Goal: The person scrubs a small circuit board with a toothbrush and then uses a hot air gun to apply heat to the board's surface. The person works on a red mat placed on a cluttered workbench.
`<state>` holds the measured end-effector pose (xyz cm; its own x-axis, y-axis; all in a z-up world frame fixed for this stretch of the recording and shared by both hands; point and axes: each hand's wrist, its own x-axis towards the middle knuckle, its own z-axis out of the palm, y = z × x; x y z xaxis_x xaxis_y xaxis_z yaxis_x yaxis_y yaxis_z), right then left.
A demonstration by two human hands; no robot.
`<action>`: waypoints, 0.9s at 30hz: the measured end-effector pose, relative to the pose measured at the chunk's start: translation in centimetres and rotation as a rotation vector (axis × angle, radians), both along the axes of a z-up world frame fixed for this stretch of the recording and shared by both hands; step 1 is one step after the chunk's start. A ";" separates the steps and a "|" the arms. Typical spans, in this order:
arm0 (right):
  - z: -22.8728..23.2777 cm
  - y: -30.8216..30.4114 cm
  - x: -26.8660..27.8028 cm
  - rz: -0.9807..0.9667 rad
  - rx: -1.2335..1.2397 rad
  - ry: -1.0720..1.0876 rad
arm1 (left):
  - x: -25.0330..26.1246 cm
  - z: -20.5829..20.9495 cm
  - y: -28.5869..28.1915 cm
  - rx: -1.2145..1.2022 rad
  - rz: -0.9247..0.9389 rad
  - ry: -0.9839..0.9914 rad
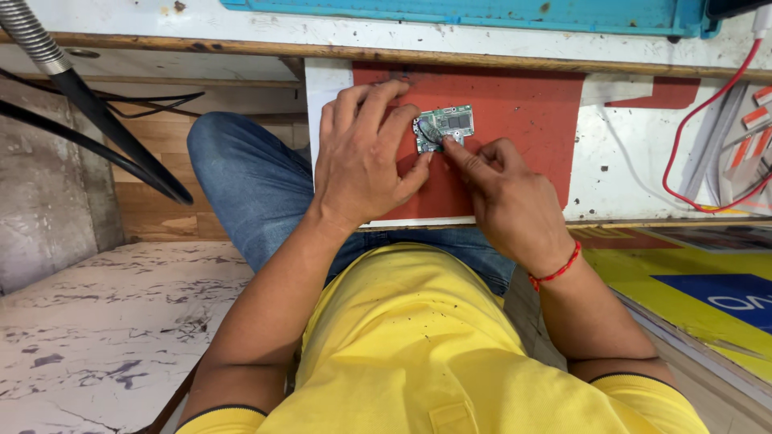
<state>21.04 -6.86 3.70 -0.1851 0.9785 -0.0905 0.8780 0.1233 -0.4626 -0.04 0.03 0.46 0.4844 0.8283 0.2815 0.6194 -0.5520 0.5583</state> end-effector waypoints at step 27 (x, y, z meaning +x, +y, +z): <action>0.8 -0.2 0.4 -0.143 0.034 -0.037 | 0.0 -0.3 -0.3 0.008 0.000 -0.028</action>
